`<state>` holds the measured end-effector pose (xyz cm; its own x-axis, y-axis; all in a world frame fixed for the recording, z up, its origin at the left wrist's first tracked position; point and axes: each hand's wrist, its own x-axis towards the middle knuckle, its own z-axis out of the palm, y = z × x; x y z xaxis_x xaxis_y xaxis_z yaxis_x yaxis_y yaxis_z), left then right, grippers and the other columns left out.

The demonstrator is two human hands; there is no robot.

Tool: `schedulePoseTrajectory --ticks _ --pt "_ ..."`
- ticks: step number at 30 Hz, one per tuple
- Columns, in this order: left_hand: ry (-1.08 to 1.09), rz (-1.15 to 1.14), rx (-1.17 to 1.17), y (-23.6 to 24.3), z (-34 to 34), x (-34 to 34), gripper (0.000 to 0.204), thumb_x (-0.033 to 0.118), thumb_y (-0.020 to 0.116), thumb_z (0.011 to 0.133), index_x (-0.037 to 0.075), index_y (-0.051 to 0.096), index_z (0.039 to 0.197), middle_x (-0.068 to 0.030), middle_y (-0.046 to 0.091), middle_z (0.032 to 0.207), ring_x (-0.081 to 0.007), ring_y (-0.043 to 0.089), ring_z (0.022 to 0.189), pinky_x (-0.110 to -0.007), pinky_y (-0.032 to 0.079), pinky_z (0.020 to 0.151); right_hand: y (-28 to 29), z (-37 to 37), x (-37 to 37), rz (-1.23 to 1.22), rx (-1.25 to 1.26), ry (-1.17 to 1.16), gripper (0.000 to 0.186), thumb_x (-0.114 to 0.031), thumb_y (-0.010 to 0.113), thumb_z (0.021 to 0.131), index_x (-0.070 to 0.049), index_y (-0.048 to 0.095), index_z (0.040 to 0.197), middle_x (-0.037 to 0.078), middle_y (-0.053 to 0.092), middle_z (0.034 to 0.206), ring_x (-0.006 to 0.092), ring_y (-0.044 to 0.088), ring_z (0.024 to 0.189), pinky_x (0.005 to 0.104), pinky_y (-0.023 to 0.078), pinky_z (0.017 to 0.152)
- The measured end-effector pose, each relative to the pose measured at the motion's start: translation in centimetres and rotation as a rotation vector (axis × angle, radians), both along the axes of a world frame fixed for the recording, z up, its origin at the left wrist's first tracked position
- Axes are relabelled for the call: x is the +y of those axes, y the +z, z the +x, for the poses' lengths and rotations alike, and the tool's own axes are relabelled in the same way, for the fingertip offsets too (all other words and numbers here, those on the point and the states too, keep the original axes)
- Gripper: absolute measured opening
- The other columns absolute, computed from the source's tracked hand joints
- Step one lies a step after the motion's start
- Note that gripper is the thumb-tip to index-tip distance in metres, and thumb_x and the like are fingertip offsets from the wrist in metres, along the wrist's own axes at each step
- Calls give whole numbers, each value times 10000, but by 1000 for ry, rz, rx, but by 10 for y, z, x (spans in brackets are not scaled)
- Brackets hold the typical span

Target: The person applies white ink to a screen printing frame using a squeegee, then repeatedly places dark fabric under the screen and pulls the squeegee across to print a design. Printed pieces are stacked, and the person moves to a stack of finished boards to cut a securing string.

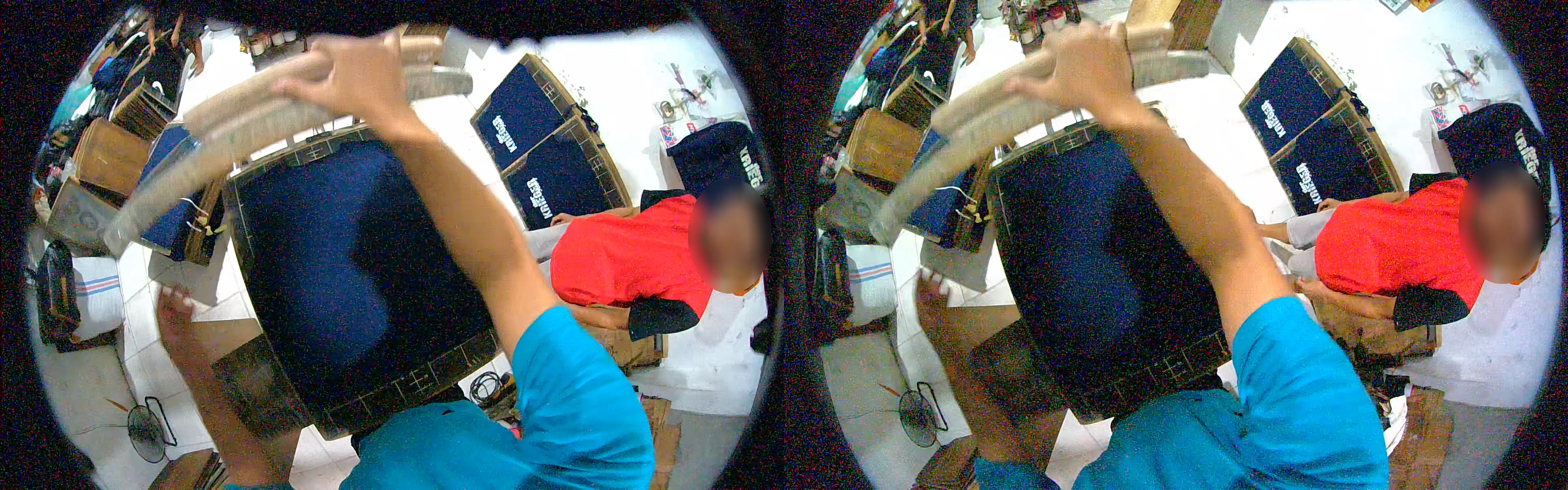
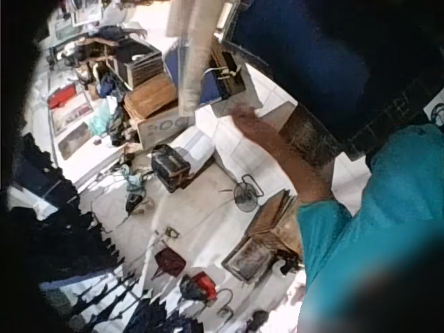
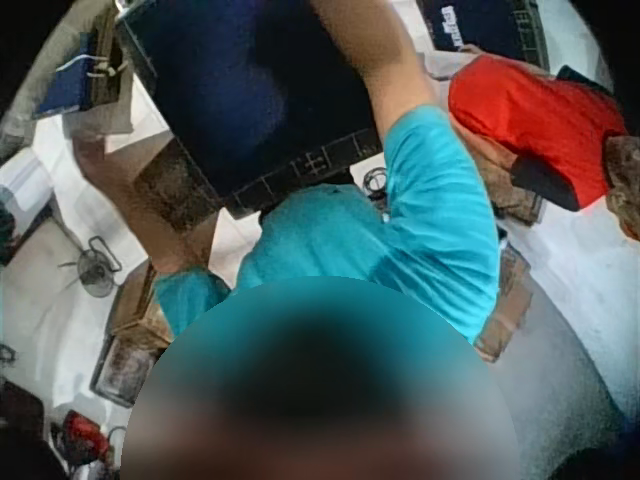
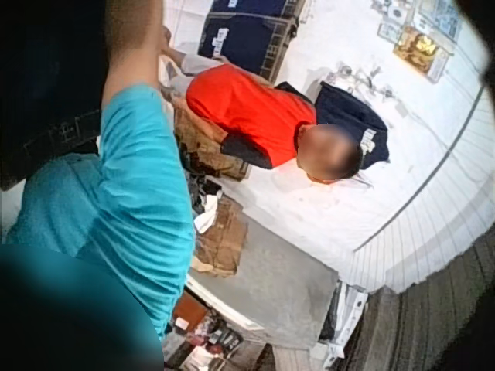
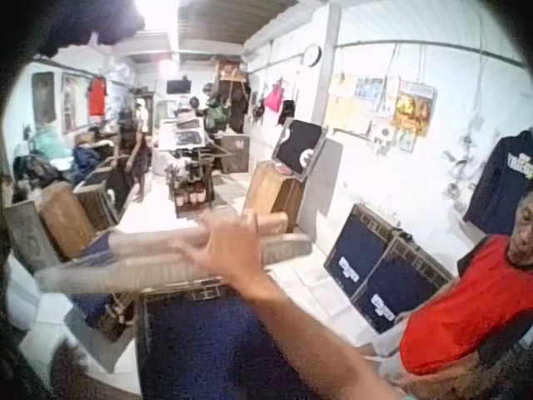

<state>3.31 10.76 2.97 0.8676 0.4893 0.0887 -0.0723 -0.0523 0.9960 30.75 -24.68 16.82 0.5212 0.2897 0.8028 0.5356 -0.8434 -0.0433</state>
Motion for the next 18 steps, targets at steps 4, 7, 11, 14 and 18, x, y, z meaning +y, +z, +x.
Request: schedulePoseTrajectory --ticks 4,7,11,14,18 --pt "159 -583 -5 5 31 -16 450 362 559 1050 74 552 1396 -122 648 1283 -241 631 1138 -389 511 997 -97 -65 -21 25 121 88 698 -803 653 723 -142 756 923 88 698 926 289 643 929 538 415 849" --pt "217 -705 190 -49 15 -40 403 419 580 1019 92 636 1248 -55 704 1088 -200 668 914 -343 569 756 -158 -101 -38 -133 471 102 535 -675 725 762 -163 750 912 61 683 945 253 632 969 499 437 826" --pt "100 -1015 311 -129 3 -32 432 424 632 977 76 629 1234 -90 721 1115 -257 703 948 -389 639 760 -206 -115 -41 -261 655 153 394 -505 771 800 -167 730 997 69 670 1002 269 632 1034 520 468 854" --pt "204 -1018 403 -170 1 -15 378 394 667 972 96 656 1205 -77 731 1092 -243 708 940 -335 609 703 -221 -113 -35 -251 670 178 308 -341 789 821 -112 693 1002 74 644 972 276 626 1014 498 465 820" --pt "306 -909 392 -210 -4 -11 374 410 703 952 101 677 1160 -54 731 1074 -216 703 900 -312 576 742 -236 -107 -22 -246 595 217 208 -208 742 855 -95 656 1007 59 635 935 271 634 943 479 465 802"
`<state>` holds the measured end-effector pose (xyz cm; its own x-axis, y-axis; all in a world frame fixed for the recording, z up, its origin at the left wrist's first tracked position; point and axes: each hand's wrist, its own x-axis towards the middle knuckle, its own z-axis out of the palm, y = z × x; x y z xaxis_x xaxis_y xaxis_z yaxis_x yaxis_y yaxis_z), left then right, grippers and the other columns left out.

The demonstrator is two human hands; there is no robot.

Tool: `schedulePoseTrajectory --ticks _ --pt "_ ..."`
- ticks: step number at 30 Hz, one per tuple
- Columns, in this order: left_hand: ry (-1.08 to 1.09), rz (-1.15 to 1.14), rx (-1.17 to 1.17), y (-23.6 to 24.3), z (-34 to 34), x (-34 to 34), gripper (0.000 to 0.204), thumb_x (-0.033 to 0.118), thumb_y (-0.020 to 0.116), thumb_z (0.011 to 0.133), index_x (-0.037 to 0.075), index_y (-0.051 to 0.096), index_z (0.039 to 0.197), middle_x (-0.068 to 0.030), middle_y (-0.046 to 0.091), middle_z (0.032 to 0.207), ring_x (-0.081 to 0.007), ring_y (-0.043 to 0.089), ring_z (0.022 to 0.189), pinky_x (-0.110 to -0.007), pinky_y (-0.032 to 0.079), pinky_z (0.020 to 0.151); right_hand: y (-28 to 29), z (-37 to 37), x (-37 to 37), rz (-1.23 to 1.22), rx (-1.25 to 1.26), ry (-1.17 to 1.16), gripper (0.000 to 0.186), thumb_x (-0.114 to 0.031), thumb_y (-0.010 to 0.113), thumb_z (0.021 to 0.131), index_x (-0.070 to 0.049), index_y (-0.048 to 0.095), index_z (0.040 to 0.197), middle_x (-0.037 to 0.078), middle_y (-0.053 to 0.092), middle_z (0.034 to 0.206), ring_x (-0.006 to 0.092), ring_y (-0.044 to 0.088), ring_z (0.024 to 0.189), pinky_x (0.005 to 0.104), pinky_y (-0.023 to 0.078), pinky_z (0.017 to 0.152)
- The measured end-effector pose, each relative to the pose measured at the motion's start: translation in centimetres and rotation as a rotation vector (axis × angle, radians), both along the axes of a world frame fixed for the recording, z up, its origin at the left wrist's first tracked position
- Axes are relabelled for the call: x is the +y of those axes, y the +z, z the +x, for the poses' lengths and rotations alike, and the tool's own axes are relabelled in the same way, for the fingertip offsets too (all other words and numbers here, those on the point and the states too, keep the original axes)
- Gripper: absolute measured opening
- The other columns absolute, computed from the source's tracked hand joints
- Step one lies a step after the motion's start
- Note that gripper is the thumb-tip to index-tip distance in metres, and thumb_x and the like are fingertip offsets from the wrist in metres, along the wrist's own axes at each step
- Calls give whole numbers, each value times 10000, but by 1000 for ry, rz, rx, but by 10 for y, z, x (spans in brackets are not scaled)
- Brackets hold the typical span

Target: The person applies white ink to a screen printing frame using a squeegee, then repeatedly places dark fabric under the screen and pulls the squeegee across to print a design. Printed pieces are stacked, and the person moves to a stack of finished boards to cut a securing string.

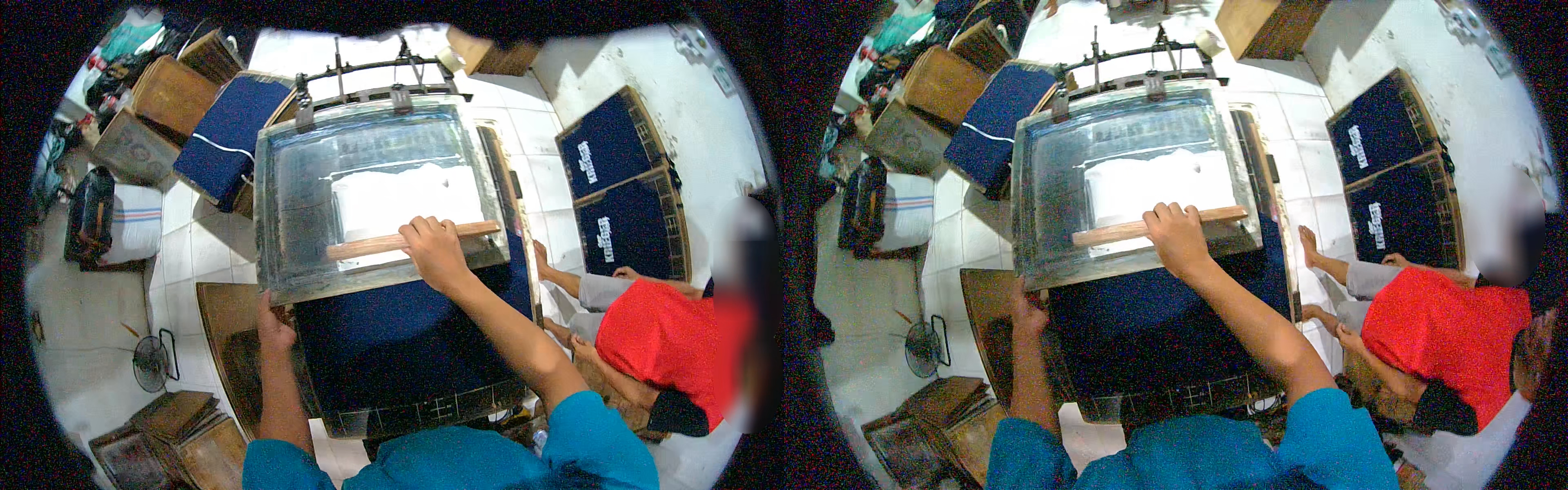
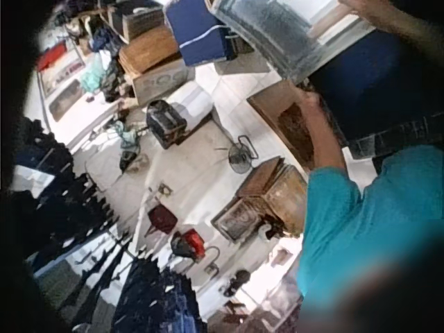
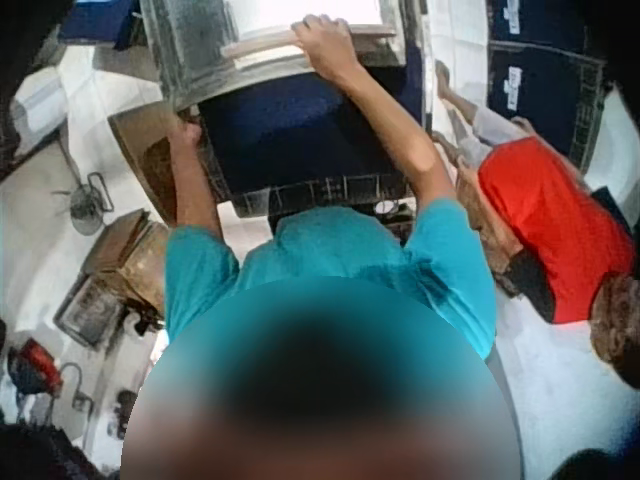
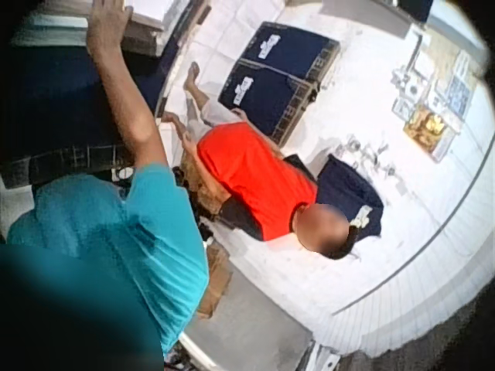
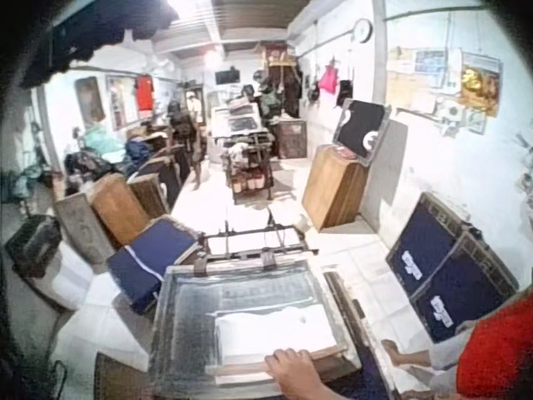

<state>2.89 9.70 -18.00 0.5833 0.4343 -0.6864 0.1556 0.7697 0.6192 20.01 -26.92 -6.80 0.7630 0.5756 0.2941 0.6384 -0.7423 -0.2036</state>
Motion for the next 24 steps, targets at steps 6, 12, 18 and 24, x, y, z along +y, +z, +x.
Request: schedulePoseTrajectory --ticks 6,12,18,24 --pt "-62 247 335 -20 -5 -8 558 492 721 945 38 640 1259 -83 702 1170 -246 659 1062 -398 522 932 -12 38 14 -210 271 88 158 -14 612 853 -99 630 985 93 678 942 316 688 900 500 474 789" --pt "-222 475 459 9 -8 -25 769 583 715 929 -25 550 1370 -137 603 1337 -279 554 1212 -472 469 996 -8 122 35 -159 152 69 151 -59 554 896 -136 673 947 115 708 839 336 702 866 524 478 783" --pt "-252 571 533 26 3 -34 756 588 702 938 -22 560 1359 -126 620 1318 -262 565 1197 -449 453 1008 -24 216 55 -150 177 66 148 -73 650 820 -109 649 963 142 731 944 389 694 967 542 484 818" --pt "-241 645 604 18 2 -35 730 584 707 937 -36 596 1305 -111 659 1234 -245 602 1115 -398 457 986 -39 201 46 -87 145 55 187 -81 668 809 -114 656 992 134 727 960 386 697 959 516 511 817"
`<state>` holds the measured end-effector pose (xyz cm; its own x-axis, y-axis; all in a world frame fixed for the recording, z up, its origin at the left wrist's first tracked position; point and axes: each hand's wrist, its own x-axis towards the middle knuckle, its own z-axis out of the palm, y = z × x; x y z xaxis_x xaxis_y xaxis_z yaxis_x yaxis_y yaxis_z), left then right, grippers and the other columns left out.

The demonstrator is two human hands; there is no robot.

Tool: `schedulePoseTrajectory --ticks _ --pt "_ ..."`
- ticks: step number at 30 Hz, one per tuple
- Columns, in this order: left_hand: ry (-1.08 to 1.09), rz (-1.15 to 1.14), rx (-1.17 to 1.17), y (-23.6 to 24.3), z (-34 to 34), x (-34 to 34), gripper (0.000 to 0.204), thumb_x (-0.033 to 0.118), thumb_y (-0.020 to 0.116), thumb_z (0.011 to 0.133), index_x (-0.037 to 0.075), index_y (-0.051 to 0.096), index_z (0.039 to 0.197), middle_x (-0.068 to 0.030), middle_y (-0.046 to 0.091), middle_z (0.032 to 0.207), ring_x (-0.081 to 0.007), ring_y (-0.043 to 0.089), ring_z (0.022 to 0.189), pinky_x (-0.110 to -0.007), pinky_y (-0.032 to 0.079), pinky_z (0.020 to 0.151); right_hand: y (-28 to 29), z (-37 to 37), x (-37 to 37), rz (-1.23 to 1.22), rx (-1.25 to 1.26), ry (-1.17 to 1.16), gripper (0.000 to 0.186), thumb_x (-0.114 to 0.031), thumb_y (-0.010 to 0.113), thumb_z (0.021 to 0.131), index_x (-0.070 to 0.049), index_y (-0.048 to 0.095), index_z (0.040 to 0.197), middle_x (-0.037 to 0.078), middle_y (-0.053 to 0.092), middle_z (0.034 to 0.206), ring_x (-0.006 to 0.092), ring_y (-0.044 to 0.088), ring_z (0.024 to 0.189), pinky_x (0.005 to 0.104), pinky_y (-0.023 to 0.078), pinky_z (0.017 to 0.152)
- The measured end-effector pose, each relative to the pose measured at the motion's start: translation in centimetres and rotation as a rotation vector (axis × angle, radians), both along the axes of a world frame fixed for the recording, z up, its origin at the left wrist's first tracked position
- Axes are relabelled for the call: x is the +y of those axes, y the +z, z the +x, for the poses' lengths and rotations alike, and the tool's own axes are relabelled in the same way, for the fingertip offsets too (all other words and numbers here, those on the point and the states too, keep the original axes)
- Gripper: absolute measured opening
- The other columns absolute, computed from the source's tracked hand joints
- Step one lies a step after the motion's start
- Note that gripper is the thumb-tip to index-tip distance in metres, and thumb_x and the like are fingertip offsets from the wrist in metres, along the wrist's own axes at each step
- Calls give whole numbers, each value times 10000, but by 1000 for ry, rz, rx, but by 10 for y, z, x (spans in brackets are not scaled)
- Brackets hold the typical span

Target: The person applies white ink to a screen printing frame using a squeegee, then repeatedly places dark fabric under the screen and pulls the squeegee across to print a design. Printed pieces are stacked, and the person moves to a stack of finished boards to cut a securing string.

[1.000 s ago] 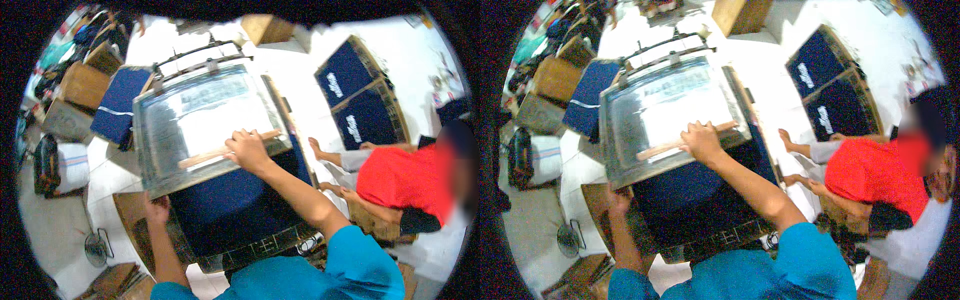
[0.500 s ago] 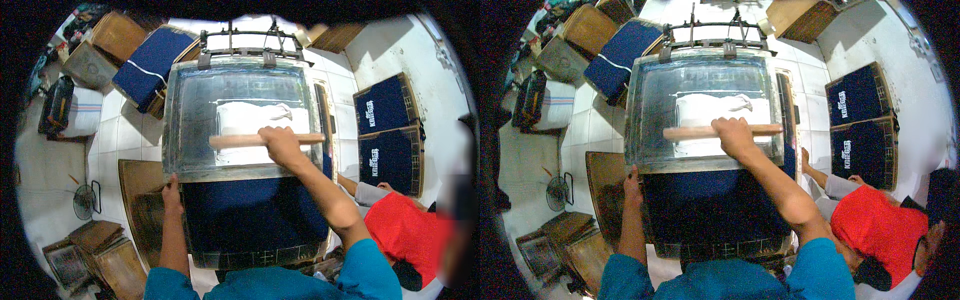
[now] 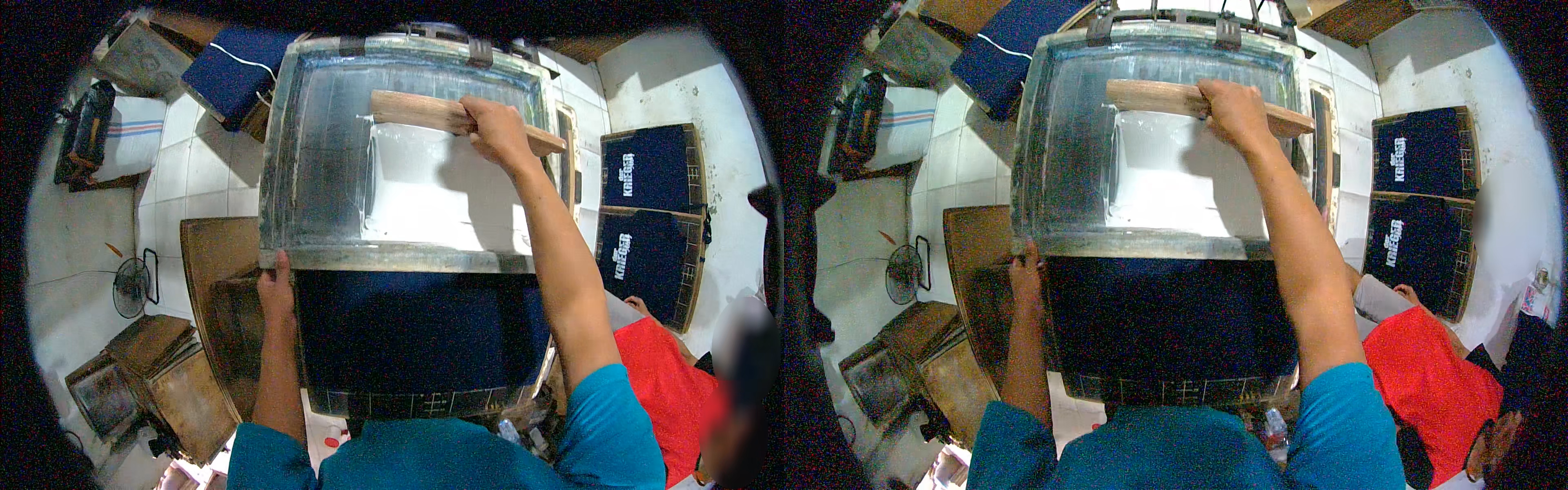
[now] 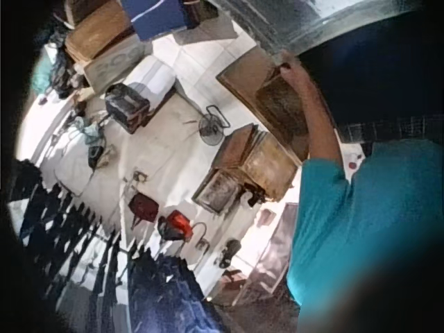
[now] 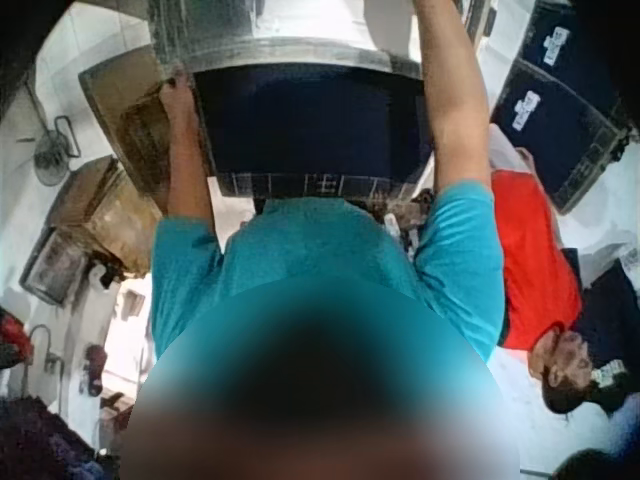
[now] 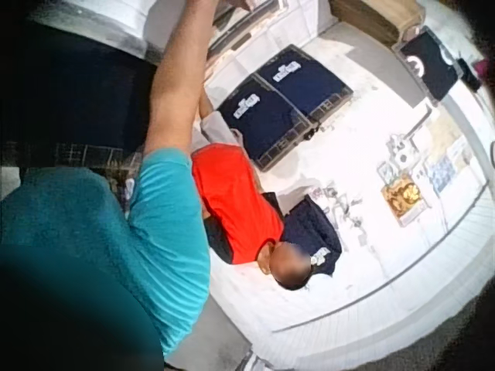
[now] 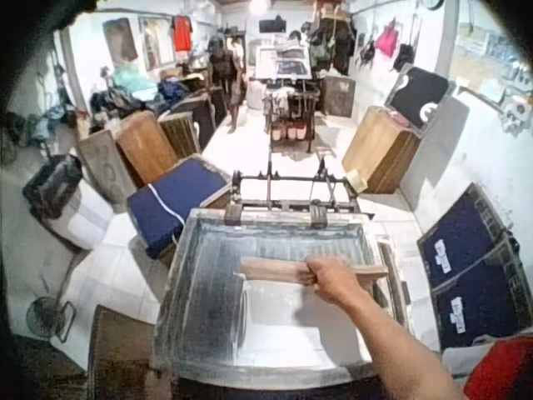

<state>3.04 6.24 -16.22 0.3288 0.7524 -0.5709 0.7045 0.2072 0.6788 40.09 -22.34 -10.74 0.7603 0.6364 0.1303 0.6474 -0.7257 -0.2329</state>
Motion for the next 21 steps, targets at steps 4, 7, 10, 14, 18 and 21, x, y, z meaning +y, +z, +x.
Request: schedulePoseTrajectory --ticks 4,7,10,14,18,21 --pt "39 -100 -65 -3 1 2 697 581 716 933 -23 615 1265 -92 672 1185 -229 608 1075 -391 463 965 -5 -48 -13 -76 30 -53 167 -94 640 834 -128 659 996 123 728 942 369 698 952 575 476 813" --pt "57 -131 -71 -3 0 2 673 577 720 932 -12 623 1242 -81 671 1160 -217 604 1048 -389 466 945 3 -95 -26 -60 74 -18 175 -80 630 842 -135 662 1006 103 718 949 347 690 945 565 460 823" --pt "49 -138 -122 -4 -1 3 654 571 721 935 -5 629 1230 -74 671 1136 -207 600 1019 -380 469 925 12 -143 -35 14 56 10 178 -77 637 842 -136 655 1009 78 702 962 324 677 948 523 457 840" --pt "44 -115 -103 -4 1 3 627 557 718 943 -9 648 1202 -80 677 1128 -201 603 1003 -362 473 916 17 -150 -42 -93 206 55 191 -84 663 812 -124 656 998 111 712 942 351 693 928 532 483 813" --pt "-17 22 -38 1 3 2 610 546 706 955 -18 660 1181 -89 689 1157 -208 619 1024 -354 476 931 9 -78 -23 -142 207 62 165 -121 682 798 -107 674 963 177 724 928 410 699 899 555 513 787" --pt "-17 5 19 2 1 0 630 550 695 961 -26 653 1212 -96 694 1182 -225 626 1063 -364 472 961 3 -5 4 -5 -36 38 140 -141 670 821 -108 648 956 178 721 928 409 698 927 554 506 781"
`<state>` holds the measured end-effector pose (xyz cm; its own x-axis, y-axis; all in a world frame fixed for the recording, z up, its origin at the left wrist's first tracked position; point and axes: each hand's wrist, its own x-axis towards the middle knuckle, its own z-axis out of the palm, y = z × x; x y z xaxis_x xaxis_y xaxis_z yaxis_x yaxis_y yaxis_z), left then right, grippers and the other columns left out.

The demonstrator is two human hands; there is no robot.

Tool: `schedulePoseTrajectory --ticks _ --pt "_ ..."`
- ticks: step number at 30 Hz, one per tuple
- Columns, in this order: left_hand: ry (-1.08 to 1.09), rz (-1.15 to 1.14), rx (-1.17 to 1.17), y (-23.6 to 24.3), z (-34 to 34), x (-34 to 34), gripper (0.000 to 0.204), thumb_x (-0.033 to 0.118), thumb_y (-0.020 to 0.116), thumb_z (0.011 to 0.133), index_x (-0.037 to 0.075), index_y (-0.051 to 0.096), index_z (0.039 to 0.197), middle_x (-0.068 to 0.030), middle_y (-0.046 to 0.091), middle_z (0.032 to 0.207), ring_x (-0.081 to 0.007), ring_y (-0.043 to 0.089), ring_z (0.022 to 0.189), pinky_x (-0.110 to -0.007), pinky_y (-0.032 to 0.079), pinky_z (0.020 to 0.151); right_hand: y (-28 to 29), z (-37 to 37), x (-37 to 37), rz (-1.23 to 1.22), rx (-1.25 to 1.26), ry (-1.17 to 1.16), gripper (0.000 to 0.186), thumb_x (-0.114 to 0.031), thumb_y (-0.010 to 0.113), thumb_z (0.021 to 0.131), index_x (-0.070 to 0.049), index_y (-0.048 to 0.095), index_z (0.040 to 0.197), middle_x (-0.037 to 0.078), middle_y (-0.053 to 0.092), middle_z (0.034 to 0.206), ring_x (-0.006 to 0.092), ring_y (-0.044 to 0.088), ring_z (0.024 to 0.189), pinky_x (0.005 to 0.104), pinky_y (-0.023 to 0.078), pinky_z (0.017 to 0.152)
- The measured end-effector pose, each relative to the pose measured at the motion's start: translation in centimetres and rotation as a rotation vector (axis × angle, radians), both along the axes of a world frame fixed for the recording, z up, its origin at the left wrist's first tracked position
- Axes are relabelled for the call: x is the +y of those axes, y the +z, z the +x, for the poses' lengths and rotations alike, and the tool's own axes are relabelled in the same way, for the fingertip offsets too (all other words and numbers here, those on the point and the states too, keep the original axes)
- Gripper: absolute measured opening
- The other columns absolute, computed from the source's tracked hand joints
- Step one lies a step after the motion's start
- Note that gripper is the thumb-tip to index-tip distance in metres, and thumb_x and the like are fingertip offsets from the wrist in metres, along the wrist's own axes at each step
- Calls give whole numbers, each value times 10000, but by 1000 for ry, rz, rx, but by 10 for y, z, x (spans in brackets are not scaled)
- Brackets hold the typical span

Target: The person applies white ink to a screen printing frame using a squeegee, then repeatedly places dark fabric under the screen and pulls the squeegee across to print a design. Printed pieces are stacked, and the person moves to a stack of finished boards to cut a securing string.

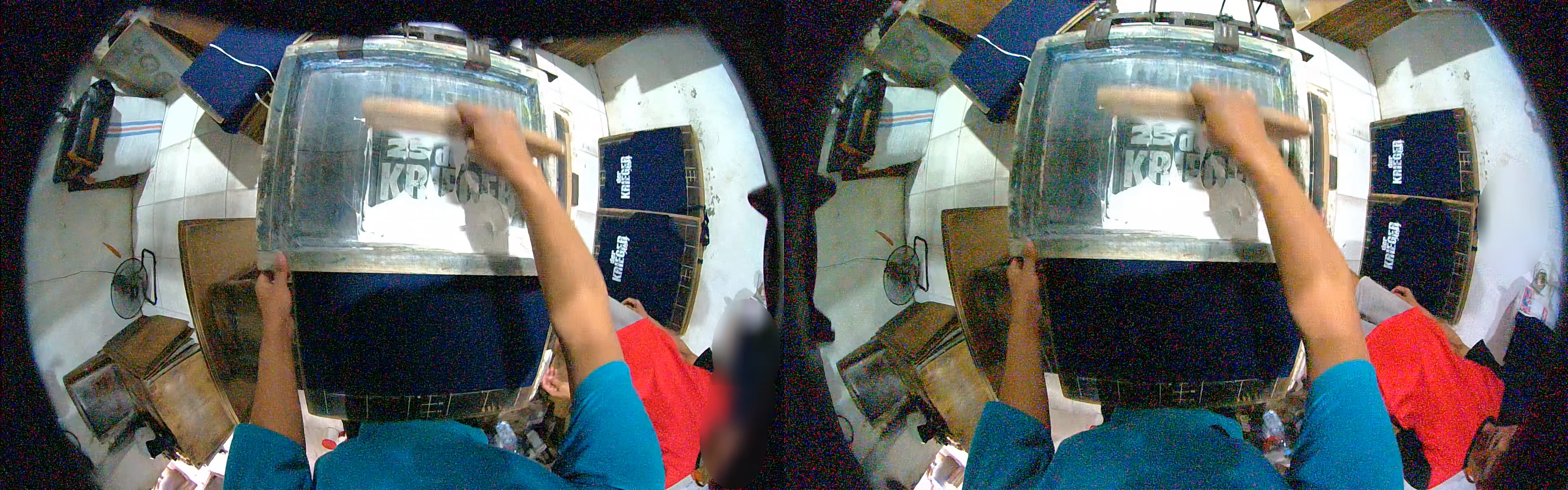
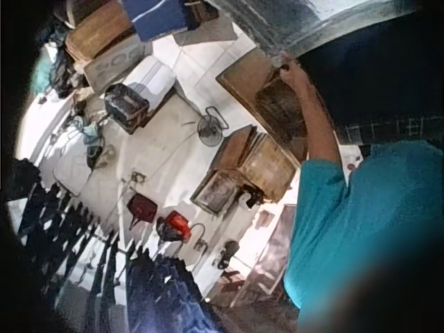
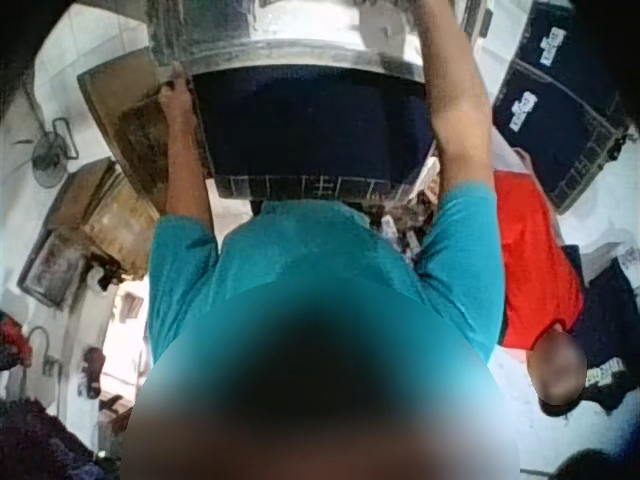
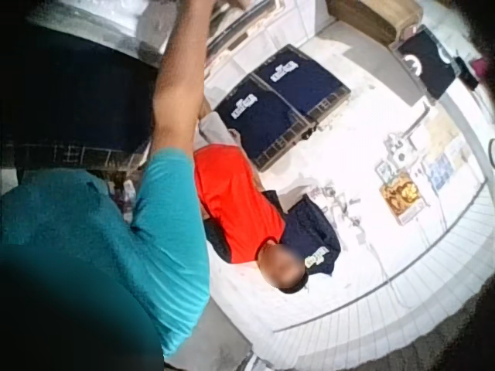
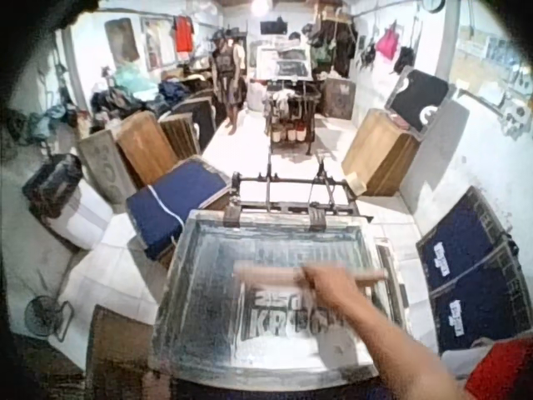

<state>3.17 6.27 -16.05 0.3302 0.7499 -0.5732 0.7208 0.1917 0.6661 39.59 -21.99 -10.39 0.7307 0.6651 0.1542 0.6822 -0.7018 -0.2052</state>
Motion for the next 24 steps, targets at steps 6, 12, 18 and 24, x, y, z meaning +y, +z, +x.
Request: schedulePoseTrajectory --ticks 6,12,18,24 --pt "15 -10 -27 -12 -4 6 653 548 690 965 -40 643 1243 -105 692 1196 -228 622 1081 -369 468 981 -12 2 -4 -61 42 -17 187 -126 702 797 -115 643 973 152 723 923 397 700 926 553 497 771" --pt "41 -39 -111 -11 -2 3 665 530 707 959 -47 632 1280 -106 686 1238 -227 625 1105 -360 467 993 0 -81 -28 -78 130 -34 132 -88 649 834 -115 638 963 120 719 913 361 698 907 546 474 785" --pt "131 -201 -231 -8 -3 2 686 506 734 945 -35 588 1342 -112 666 1275 -229 626 1108 -373 491 983 8 -156 -43 -29 123 -46 163 -77 597 859 -130 659 1000 65 684 946 290 661 943 491 450 801" --pt "128 -241 -260 -23 -10 6 701 553 711 943 -30 591 1313 -109 651 1294 -230 610 1141 -376 495 980 8 -188 -51 84 29 -55 179 -97 588 854 -99 661 1017 72 683 994 267 658 950 445 438 769"
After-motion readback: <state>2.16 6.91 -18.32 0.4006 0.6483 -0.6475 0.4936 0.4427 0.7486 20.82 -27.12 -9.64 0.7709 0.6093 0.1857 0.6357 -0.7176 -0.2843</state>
